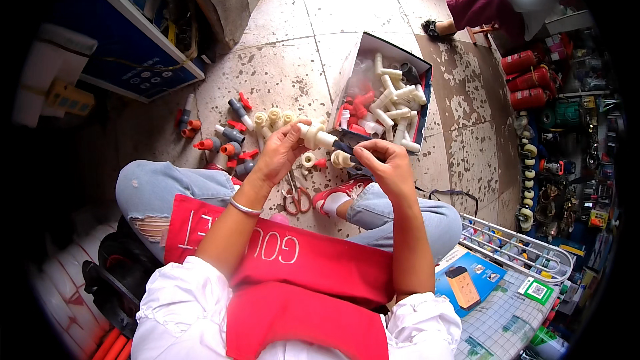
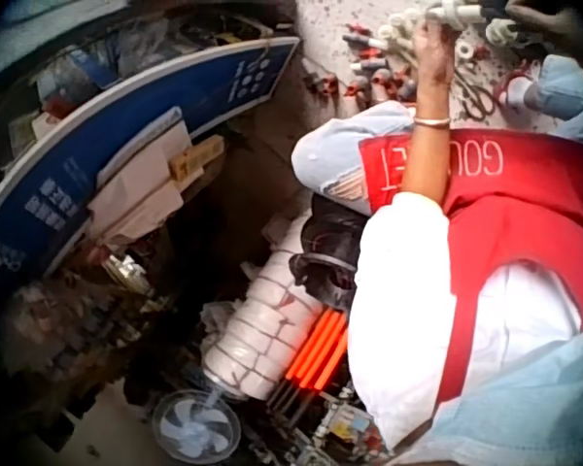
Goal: The person sits on the floor and assembles white plastic pipe fittings by hand, connecting them into small clusters. They then use a black strap to bundle the assembled pieces together. The person briefly stands to move a box outside before returning to the floor to continue the assembly.
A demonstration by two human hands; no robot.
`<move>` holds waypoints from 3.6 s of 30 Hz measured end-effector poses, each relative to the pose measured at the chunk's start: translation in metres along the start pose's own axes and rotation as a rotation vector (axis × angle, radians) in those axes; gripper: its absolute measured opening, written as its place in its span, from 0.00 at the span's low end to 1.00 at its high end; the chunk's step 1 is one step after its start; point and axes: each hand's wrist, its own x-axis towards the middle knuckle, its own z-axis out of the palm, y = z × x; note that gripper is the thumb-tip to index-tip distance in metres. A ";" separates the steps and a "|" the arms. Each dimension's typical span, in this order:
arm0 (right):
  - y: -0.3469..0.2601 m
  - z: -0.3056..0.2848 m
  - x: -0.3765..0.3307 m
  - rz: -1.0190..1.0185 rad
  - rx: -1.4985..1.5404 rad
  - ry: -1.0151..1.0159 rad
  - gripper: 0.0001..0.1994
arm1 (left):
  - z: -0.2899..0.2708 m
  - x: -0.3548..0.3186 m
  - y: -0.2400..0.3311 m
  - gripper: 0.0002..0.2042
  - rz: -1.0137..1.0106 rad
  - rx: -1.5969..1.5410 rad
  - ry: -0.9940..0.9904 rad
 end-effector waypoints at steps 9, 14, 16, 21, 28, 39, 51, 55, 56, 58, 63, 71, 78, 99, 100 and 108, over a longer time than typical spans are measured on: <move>0.009 0.013 0.007 0.048 -0.098 -0.009 0.07 | 0.018 -0.006 0.007 0.14 0.137 0.022 0.087; 0.006 0.008 0.005 -0.096 -0.415 0.023 0.14 | 0.022 -0.008 0.021 0.09 0.609 0.758 0.195; 0.012 -0.012 0.003 -0.236 -0.727 0.094 0.20 | 0.051 -0.021 0.048 0.08 0.747 0.970 0.208; -0.003 -0.051 -0.006 0.066 -1.079 0.097 0.19 | 0.066 -0.040 0.083 0.06 0.795 0.905 0.237; -0.009 -0.052 -0.003 -0.189 -0.795 0.348 0.17 | 0.117 -0.073 0.120 0.06 0.963 1.055 -0.041; 0.007 0.020 0.000 -0.315 0.165 -0.269 0.07 | 0.169 -0.035 0.116 0.14 0.610 0.580 -0.257; -0.034 -0.046 -0.031 0.050 -0.082 -0.025 0.07 | -0.091 0.076 -0.029 0.14 -0.138 1.352 0.189; -0.035 -0.058 -0.027 0.130 -0.128 0.037 0.08 | -0.118 0.073 -0.083 0.26 -0.248 1.783 0.098; -0.035 -0.057 -0.025 0.135 -0.148 0.047 0.08 | -0.121 0.077 -0.090 0.27 -0.228 1.827 0.130; -0.036 -0.055 -0.021 0.145 -0.188 0.063 0.08 | -0.128 0.083 -0.102 0.28 -0.189 1.915 0.198; -0.029 -0.048 -0.009 0.059 -0.055 0.089 0.08 | -0.148 0.094 -0.115 0.26 -0.041 1.949 0.211; -0.023 -0.045 -0.003 0.093 -0.186 0.070 0.06 | -0.152 0.075 -0.118 0.16 -0.053 1.732 0.275; -0.030 -0.039 -0.007 0.090 -0.167 -0.013 0.07 | -0.165 0.059 -0.138 0.14 -0.264 0.673 0.556; -0.026 -0.026 -0.023 0.008 -0.150 -0.035 0.09 | -0.044 0.007 -0.060 0.14 -0.289 -0.203 0.097; -0.026 -0.026 -0.023 0.002 -0.151 -0.027 0.09 | -0.042 0.007 -0.057 0.14 -0.286 -0.195 0.084; -0.018 -0.025 -0.020 -0.058 -0.221 -0.026 0.08 | -0.046 0.007 -0.053 0.16 -0.242 -0.223 0.033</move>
